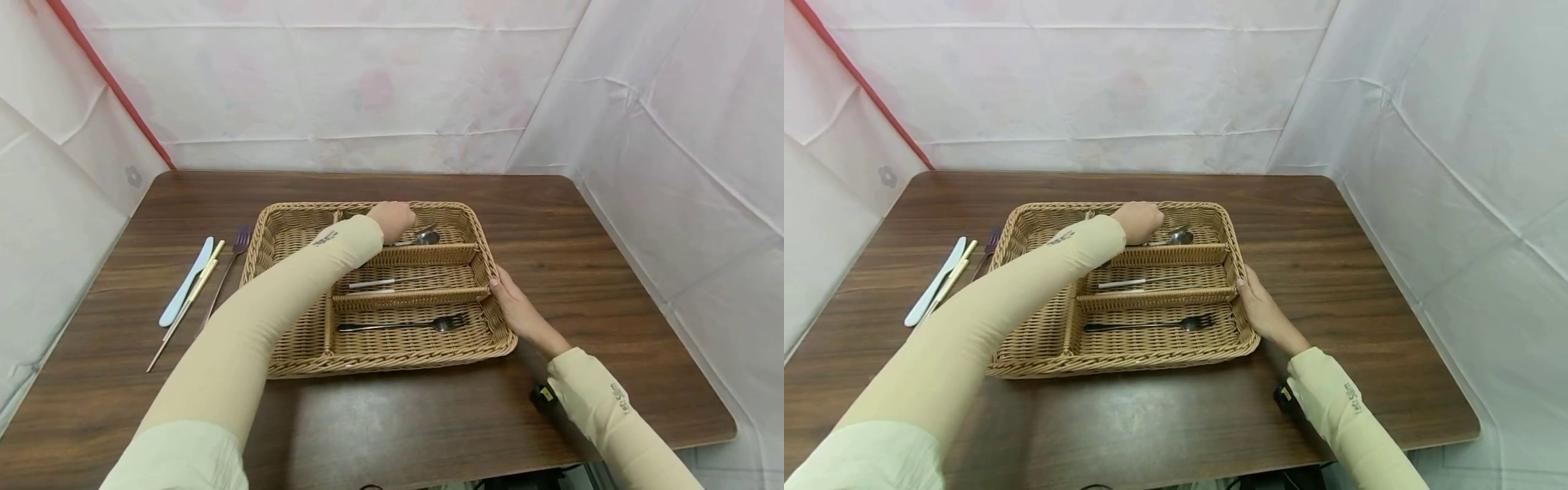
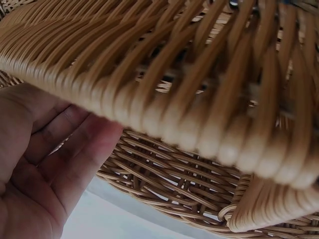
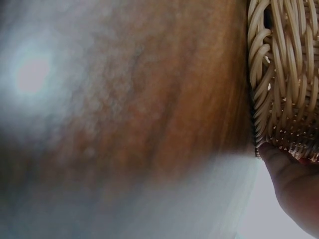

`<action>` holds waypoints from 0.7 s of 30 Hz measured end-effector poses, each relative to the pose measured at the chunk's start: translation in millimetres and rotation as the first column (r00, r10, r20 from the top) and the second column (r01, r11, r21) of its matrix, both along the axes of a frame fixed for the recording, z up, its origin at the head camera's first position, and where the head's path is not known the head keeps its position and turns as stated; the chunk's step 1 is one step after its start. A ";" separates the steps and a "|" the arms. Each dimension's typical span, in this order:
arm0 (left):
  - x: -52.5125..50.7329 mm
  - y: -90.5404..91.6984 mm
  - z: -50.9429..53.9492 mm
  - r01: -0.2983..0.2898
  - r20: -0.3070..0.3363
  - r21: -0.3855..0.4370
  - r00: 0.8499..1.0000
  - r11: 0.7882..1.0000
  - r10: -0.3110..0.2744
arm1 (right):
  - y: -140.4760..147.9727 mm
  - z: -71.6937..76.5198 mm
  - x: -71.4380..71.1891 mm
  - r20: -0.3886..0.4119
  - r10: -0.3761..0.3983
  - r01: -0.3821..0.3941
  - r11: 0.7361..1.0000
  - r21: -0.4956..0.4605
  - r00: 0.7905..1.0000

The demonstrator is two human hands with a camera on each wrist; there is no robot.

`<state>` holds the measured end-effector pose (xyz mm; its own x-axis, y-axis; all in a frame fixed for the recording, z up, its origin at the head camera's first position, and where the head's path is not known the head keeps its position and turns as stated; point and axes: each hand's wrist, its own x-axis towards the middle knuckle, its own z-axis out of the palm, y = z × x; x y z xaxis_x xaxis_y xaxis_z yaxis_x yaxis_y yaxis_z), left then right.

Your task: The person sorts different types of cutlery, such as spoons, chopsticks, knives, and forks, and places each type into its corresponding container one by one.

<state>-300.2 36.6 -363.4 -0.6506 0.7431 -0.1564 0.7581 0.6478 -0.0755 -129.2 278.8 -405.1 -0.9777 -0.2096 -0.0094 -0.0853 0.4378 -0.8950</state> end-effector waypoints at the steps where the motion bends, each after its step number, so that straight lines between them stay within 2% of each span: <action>1: -0.2 0.8 -0.8 0.004 -0.008 -0.005 1.000 1.000 -0.004 | -0.1 0.2 0.0 0.000 0.000 0.000 1.000 0.003 1.000; 5: 0.7 4.5 -1.3 0.026 -0.044 -0.049 0.999 0.998 -0.028 | -0.5 1.2 0.3 0.004 -0.006 0.006 1.000 0.002 1.000; 13: 3.3 8.7 -0.3 0.017 -0.065 -0.143 0.998 0.990 -0.027 | -0.7 0.7 -1.0 0.010 0.003 -0.003 1.000 -0.017 1.000; 21: 1.6 5.6 -1.1 0.013 -0.053 -0.125 0.998 0.992 -0.019 | -1.8 0.6 -3.9 0.001 0.008 -0.008 1.000 -0.011 1.000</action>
